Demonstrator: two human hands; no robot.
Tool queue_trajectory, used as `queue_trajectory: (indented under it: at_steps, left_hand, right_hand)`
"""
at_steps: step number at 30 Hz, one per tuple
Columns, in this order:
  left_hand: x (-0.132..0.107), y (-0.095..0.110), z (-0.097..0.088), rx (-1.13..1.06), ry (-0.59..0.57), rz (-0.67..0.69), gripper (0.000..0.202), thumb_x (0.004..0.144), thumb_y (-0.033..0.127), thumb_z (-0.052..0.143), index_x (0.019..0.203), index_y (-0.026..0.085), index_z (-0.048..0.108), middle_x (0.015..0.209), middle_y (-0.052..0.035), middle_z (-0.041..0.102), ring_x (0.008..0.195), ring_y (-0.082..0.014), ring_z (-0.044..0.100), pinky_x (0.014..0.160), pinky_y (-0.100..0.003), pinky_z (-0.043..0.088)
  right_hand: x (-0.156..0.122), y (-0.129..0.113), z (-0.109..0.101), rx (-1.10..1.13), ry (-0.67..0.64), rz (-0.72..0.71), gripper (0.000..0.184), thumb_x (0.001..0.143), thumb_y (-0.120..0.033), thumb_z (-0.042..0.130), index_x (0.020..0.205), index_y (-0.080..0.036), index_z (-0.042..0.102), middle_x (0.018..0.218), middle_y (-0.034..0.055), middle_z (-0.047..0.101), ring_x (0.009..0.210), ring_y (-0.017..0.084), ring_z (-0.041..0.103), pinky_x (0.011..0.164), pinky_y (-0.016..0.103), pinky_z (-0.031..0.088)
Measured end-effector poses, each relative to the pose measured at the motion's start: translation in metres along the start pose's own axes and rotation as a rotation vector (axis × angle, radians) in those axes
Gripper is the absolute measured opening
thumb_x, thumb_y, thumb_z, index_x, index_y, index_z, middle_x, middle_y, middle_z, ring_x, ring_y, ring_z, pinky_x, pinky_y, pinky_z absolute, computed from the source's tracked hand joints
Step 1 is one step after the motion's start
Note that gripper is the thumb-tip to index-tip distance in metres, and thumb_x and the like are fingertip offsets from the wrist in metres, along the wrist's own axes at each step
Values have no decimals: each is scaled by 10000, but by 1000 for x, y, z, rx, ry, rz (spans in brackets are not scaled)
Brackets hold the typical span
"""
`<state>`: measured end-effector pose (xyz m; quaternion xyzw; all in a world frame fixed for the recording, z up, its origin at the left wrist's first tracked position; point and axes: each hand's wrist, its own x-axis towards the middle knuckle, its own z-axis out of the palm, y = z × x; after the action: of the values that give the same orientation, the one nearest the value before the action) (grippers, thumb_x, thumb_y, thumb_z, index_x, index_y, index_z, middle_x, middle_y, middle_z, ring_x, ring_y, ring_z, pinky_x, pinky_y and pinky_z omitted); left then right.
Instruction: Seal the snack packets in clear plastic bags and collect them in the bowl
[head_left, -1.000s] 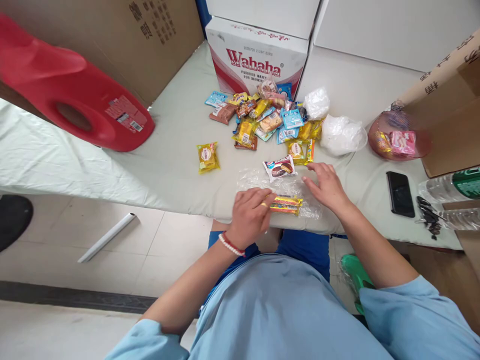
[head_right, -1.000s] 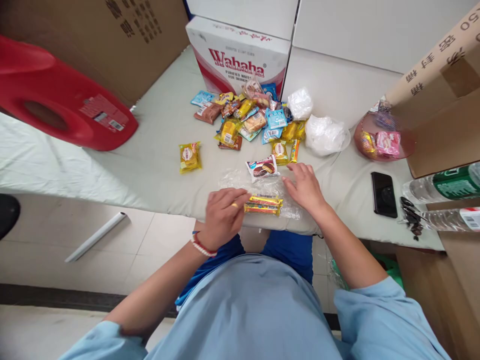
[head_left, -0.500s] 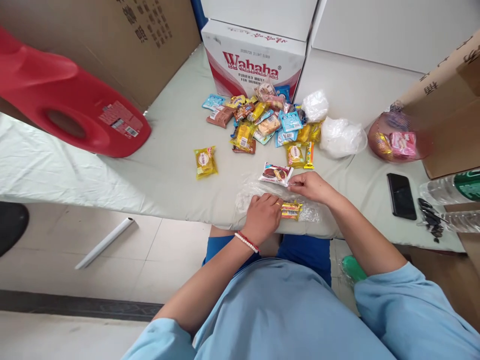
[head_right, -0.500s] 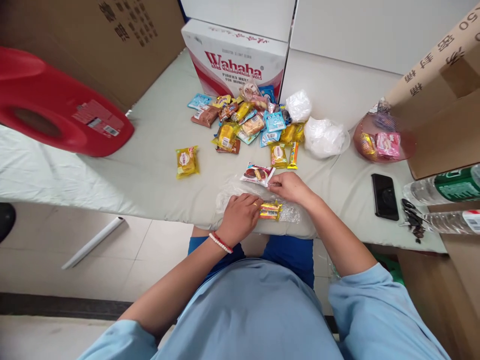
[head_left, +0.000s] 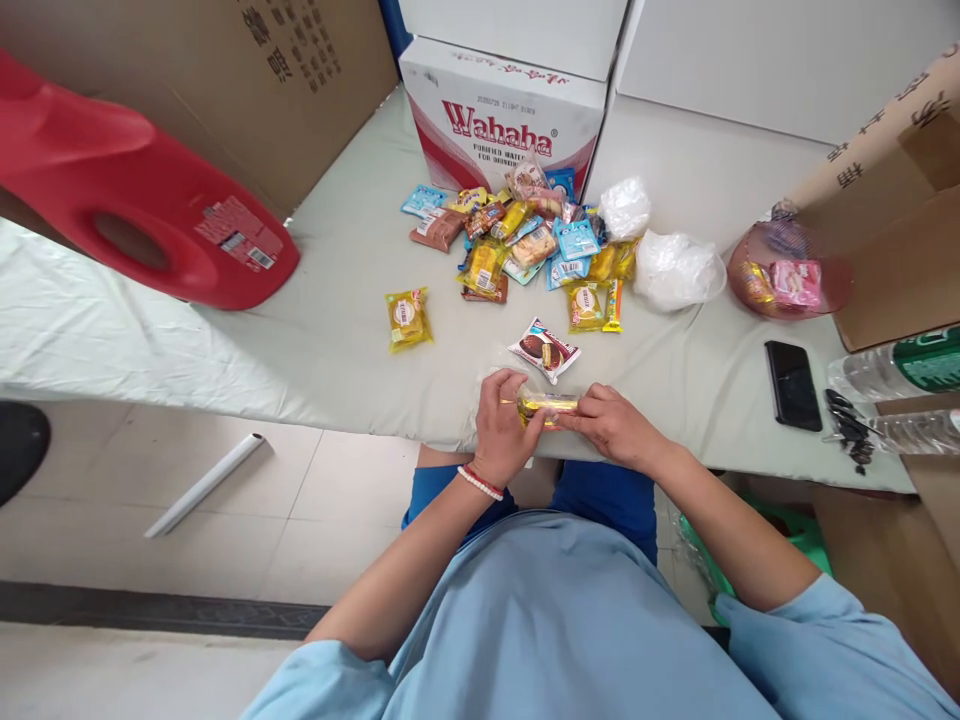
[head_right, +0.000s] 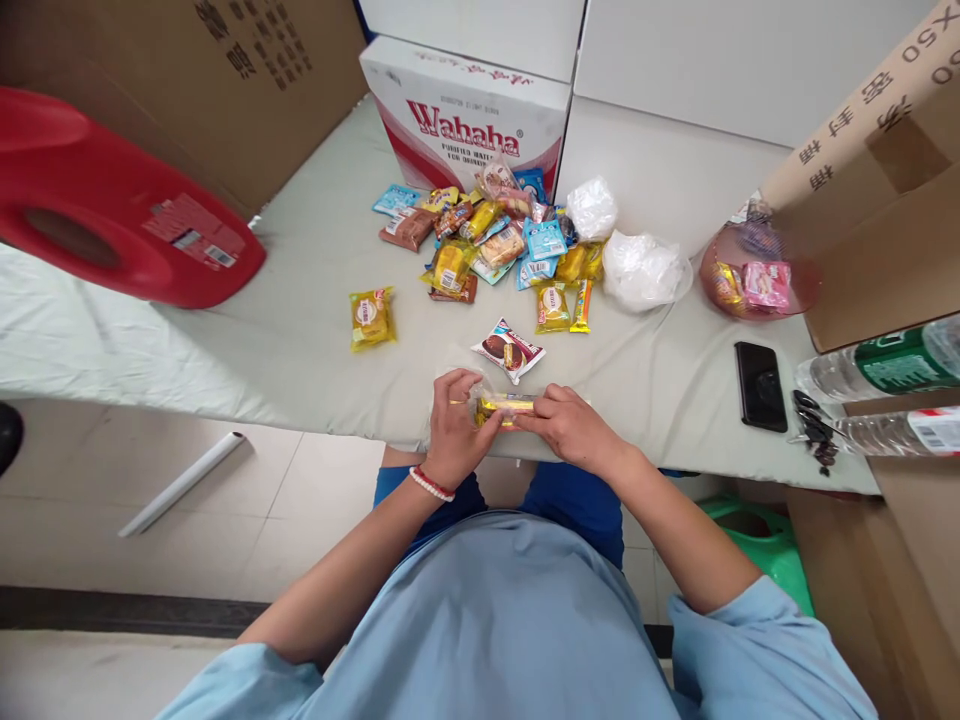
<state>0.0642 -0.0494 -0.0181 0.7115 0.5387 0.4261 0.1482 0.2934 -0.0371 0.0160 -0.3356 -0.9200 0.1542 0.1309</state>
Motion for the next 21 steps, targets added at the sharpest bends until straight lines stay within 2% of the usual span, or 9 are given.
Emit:
queue_trajectory:
  at_steps: [2,5,8,10,11,13,15,19,21]
  left_hand:
    - [1,-1,-12,-68,-42,-33,425,886,184,645,1288,214,509,1347,-149,517,1146,-244,583,890,-387,555]
    - [12,-5,-32,-73,57,-143,399,868,166,600,1261,211,543,1339,-143,525,1053,-219,605,803,-346,554]
    - [34,-11,-42,21,107,-100,623,810,192,634,1416,200,492,1462,-174,496,1294,-300,534,1009,-451,514]
    - [49,-14,-41,73,-19,-45,748,764,193,646,1488,203,459,1505,-161,516,1435,-345,433,1172,-552,380]
    - [54,-15,-40,67,-116,-24,728,762,187,633,1475,212,490,1450,-138,583,1433,-340,448,1206,-577,328]
    - [58,-18,-40,9,-274,25,543,796,160,575,1331,237,621,1177,-75,723,1284,-290,584,1200,-562,341]
    - [51,-20,-45,-28,-312,112,365,832,125,521,1108,261,717,931,-33,737,1103,-243,658,1139,-513,408]
    - [18,-30,-63,52,-339,292,285,816,83,538,882,275,738,842,-23,742,1014,-233,672,1021,-481,441]
    - [2,-36,-68,84,-406,274,264,793,78,530,843,253,722,814,-30,733,951,-234,679,947,-458,460]
  right_hand:
    - [0,0,2,-54,1,-13,351,1083,-246,466,1296,-302,740,829,76,634,814,219,436,723,354,327]
    - [-1,0,5,-94,29,-38,352,1073,-200,476,1286,-287,742,835,75,637,823,221,424,720,355,305]
    - [-2,1,9,-104,62,-47,338,1074,-194,481,1254,-274,755,826,71,629,824,223,411,723,355,299]
    - [-3,2,10,-96,66,-45,335,1076,-204,479,1247,-276,758,826,71,624,824,223,408,722,353,300]
    - [-3,2,10,-89,62,-40,340,1077,-204,474,1251,-279,756,832,71,624,827,223,411,724,353,303]
    - [-3,3,11,-70,47,-20,350,1076,-203,466,1261,-287,752,842,72,623,835,222,420,734,352,314]
    - [-4,5,12,-40,36,11,353,1075,-212,463,1257,-292,755,835,72,614,839,221,428,747,353,328]
    - [-5,9,16,33,66,43,354,1077,-241,454,1212,-290,777,807,68,589,830,220,434,769,353,358]
    - [-6,8,17,65,94,51,357,1070,-240,452,1206,-278,780,806,68,583,829,222,441,772,354,366]
